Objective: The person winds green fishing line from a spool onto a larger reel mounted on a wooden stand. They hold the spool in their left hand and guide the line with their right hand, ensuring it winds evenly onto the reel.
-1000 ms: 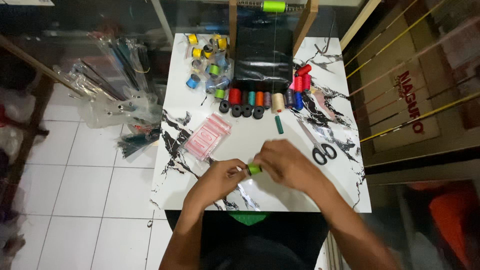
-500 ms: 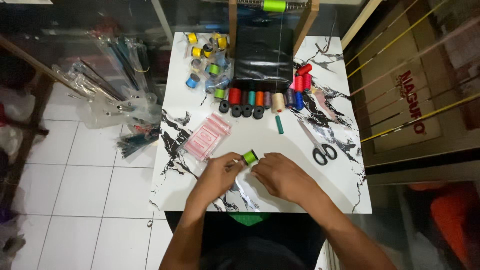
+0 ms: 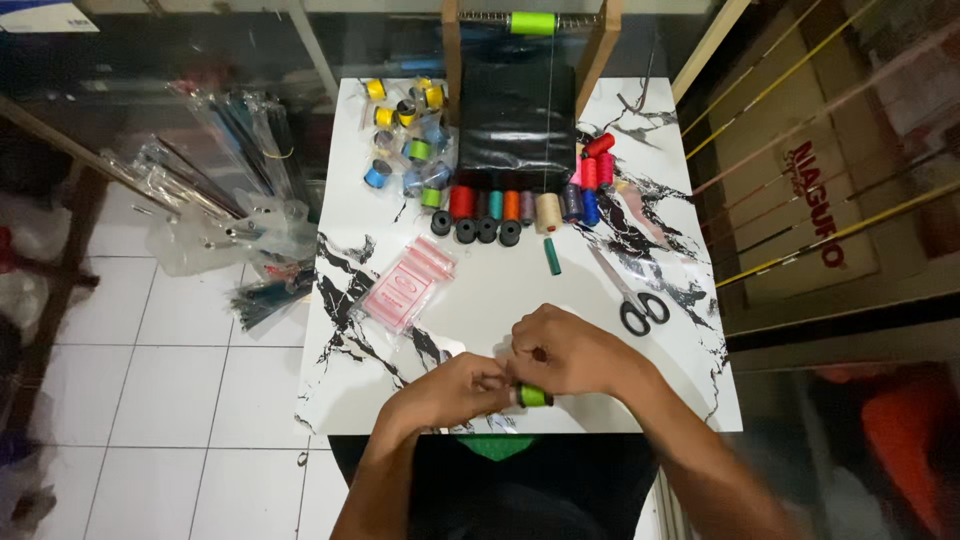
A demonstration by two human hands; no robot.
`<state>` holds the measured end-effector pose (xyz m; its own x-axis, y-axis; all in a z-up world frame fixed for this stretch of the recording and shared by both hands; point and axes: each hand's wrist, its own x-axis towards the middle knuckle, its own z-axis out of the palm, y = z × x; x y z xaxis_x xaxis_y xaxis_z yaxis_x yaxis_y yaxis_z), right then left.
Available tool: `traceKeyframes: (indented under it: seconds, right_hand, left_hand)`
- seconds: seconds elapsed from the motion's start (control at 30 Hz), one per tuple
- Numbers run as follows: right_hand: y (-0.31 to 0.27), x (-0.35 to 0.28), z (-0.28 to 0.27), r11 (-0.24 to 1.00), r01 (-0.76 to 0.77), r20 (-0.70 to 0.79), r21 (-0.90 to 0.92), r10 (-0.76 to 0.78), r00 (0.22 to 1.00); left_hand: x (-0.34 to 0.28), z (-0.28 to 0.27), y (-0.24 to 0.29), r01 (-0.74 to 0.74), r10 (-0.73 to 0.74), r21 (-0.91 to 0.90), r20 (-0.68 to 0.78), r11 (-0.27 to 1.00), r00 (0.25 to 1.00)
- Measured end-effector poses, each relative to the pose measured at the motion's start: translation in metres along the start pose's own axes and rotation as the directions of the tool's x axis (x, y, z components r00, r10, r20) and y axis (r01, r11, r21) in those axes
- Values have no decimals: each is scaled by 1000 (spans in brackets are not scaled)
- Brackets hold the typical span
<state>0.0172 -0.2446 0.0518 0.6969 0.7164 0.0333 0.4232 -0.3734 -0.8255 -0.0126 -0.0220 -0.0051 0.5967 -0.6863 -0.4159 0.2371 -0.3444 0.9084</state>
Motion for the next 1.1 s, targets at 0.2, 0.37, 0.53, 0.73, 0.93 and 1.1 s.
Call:
traceKeyframes:
  seconds: [0.2,0.37,0.53,0.73,0.93,1.1]
  right_hand:
    - [54,-4,24,997,-45,-291,-65,24,956]
    - [28,-10,41,952,-121,-388,-281,3,922]
    - [-2,-12,45,846,-97,-347,-524,-108,931]
    - [21,-6,21,888,83,-342,-452,-259,903]
    - [50,5,7,938,143,-236,-317,-223,946]
    - [55,-5,36,906,82,-133,-414,-149,980]
  left_hand:
    - [15,-14,-67,-203,179,-210,-126,956,976]
    - [19,-17,-29,-296,87,-250,-612,922,786]
    - [24,-10,-11,-130,-38,-162,-753,978,656]
    - [-5,-6,18,-19,33,40,-365,999,931]
    - [1,-13,-31,-151,116,-311,-128,938,985]
    - [17,-16,-28,-276,0,-332,-639,902,769]
